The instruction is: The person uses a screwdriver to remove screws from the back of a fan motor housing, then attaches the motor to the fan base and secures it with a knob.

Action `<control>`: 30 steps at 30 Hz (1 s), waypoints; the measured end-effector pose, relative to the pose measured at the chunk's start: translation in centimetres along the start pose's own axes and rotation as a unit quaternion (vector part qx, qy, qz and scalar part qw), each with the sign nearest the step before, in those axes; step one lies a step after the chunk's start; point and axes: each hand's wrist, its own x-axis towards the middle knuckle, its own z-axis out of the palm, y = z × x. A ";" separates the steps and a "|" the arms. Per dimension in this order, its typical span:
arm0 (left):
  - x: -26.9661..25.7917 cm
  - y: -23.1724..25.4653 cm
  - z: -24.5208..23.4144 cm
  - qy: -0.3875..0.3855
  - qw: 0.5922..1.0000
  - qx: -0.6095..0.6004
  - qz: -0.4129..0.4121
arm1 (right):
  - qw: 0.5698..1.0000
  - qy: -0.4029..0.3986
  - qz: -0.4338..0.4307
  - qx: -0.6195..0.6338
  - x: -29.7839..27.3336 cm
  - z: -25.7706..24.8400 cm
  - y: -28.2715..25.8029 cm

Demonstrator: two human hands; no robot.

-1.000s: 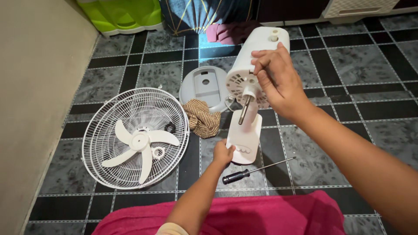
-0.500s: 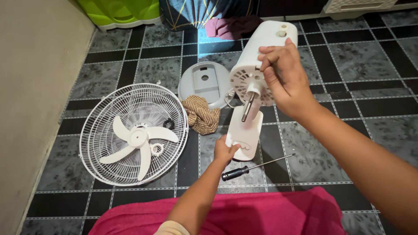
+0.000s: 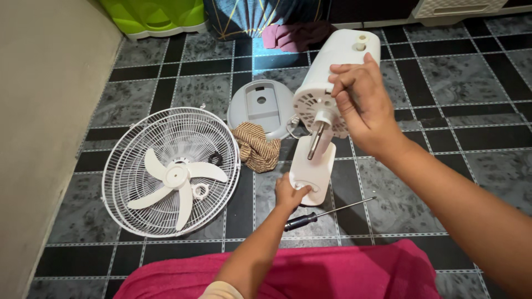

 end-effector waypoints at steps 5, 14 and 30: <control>0.1 0.4 0.9 0.018 0.999 0.044 -0.022 | 1.000 0.000 -0.003 -0.013 -0.2 0.0 0.0; -1.5 2.9 1.2 0.018 0.994 0.073 -0.080 | 1.000 -0.001 0.002 -0.011 -0.3 0.0 -0.1; 5.7 14.6 -0.7 0.041 0.960 -0.157 0.227 | 1.000 0.009 -0.002 -0.006 -0.1 -0.1 0.4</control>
